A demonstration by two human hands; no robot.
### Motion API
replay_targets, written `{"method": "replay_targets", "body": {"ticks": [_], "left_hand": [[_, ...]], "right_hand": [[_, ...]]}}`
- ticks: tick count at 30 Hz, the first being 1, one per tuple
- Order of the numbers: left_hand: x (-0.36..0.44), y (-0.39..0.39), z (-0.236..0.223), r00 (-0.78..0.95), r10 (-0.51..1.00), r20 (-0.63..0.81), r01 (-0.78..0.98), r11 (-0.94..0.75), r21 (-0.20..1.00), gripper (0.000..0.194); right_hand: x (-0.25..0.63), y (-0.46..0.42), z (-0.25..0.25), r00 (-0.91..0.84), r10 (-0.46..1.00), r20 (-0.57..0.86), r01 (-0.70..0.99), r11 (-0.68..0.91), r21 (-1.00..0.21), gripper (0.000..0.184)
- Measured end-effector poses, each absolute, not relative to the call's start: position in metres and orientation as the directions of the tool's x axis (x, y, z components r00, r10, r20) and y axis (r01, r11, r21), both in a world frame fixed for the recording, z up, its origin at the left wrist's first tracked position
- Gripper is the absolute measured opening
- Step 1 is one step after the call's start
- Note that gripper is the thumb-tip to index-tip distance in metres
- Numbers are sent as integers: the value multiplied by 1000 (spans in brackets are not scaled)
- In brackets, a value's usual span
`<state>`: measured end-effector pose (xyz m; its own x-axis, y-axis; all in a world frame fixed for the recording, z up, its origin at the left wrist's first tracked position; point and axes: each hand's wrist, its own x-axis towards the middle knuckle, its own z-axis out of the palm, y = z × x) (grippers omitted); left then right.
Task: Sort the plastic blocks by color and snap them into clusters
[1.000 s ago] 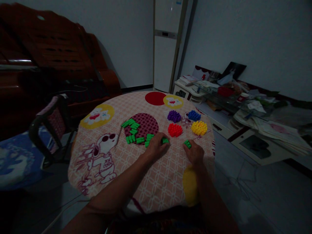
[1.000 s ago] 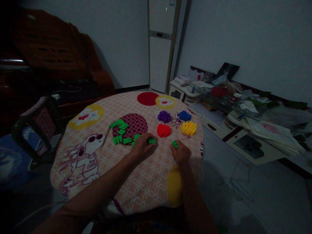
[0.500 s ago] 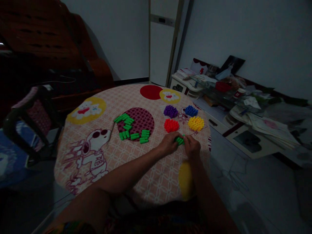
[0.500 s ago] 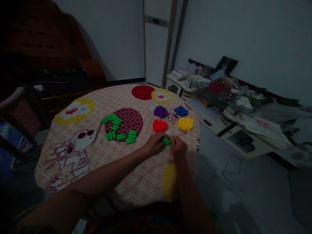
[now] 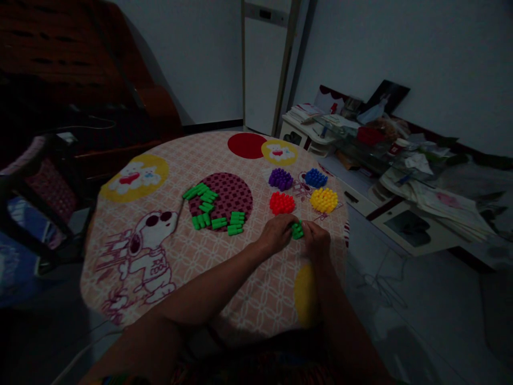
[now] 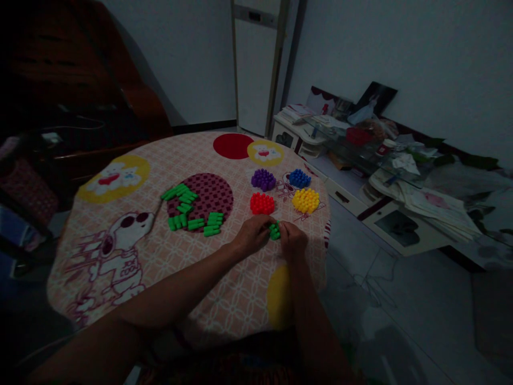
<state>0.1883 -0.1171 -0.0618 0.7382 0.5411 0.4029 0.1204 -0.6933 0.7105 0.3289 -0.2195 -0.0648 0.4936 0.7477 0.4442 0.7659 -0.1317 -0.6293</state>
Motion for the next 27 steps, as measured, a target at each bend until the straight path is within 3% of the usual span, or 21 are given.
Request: {"method": "replay_targets", "body": {"ticks": [8,13,17,27], "left_hand": [[190,-119,-58,714,609,345,93,-571,816,22],[187,-118,-59,696,650,306,84,-496,864,29],[187,-119,-61,706,649,284,117,-503,857,36],[180,-116,-41,754,582,304,207,-650,731,32]], "right_hand": [[329,-225,-65,454,786,420,760,-95,-643,42],[329,-227,-71,344,803,487,864,-68,-499,43],[328,-227,-72,328,802,499,884,-74,-462,38],[329,-226,-70,460,785,415,801,-165,-576,44]]}}
